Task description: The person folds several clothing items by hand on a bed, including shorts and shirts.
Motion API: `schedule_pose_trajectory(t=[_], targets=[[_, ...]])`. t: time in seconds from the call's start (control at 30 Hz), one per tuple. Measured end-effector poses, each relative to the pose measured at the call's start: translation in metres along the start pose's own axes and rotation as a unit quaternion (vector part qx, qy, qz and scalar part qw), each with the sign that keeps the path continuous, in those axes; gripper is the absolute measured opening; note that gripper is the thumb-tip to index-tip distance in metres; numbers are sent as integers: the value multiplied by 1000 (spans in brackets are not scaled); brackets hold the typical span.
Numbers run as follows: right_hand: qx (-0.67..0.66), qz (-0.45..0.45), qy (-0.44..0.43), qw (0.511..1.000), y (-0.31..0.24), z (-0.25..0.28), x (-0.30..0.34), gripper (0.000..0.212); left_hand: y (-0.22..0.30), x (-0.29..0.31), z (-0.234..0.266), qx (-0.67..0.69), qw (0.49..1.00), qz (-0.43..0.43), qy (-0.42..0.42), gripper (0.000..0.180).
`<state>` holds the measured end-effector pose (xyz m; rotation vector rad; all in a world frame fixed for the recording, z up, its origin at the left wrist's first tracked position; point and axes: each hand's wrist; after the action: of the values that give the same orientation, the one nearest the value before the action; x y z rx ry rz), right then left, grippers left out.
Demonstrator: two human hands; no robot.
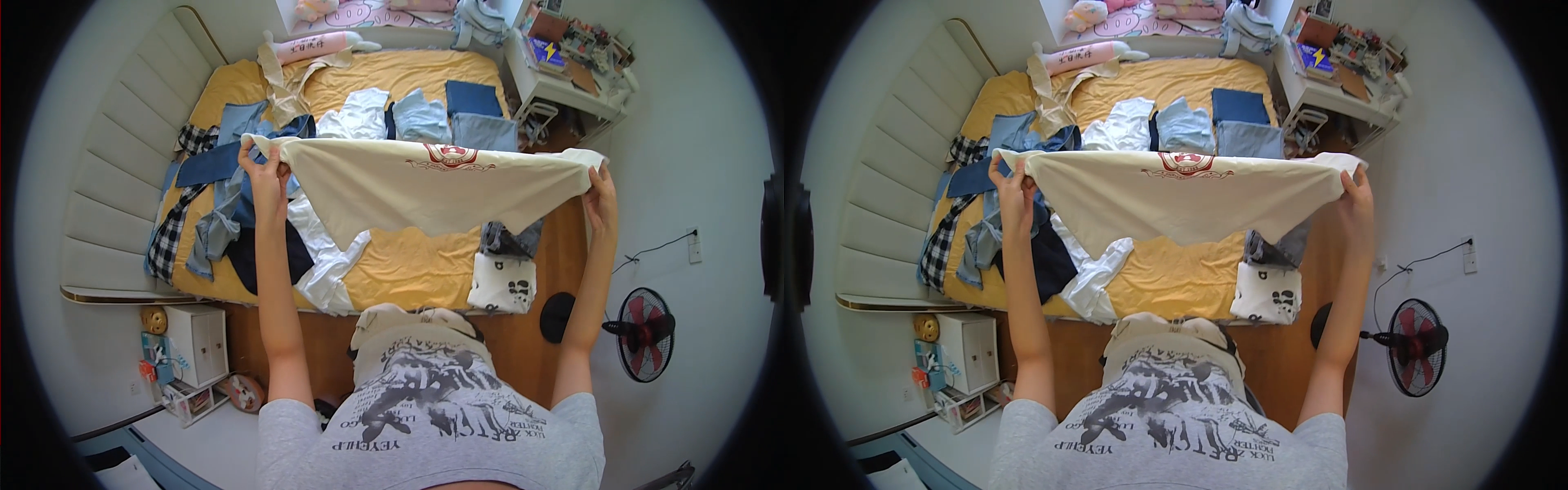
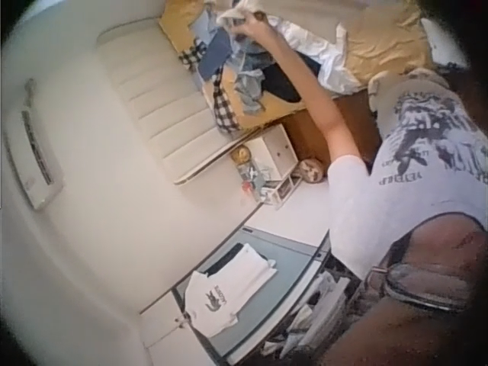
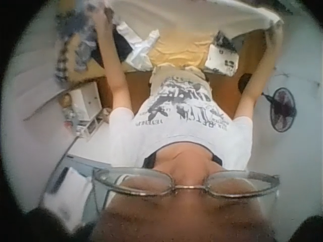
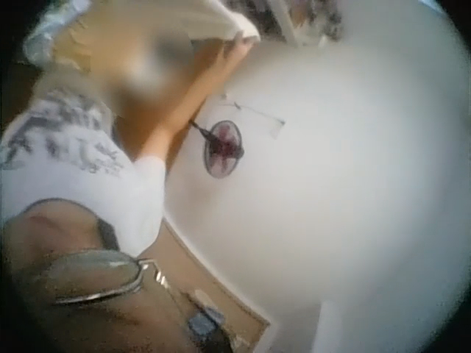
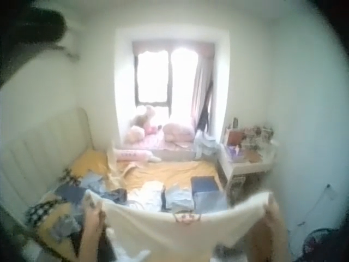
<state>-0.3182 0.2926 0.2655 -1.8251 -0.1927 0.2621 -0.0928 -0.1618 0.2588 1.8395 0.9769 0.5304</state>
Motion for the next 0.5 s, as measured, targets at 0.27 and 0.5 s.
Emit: schedule_pose_trajectory(t=[0.27,0.5], targets=[[47,40,-11,998,-31,11,-14,39,14,-43,-11,27,995,4,-99,20],[302,13,-49,952,-45,-18,-27,25,9,-38,-26,-172,965,-16,-196,30]])
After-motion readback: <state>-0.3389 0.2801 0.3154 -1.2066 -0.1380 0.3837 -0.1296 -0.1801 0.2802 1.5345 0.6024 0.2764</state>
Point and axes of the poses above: each hand's wrist, its own x-axis away from the middle knuckle, its own z-axis out of the back of the hand, y = z × x, and after that the axes turned 3 degrees about x, right-handed
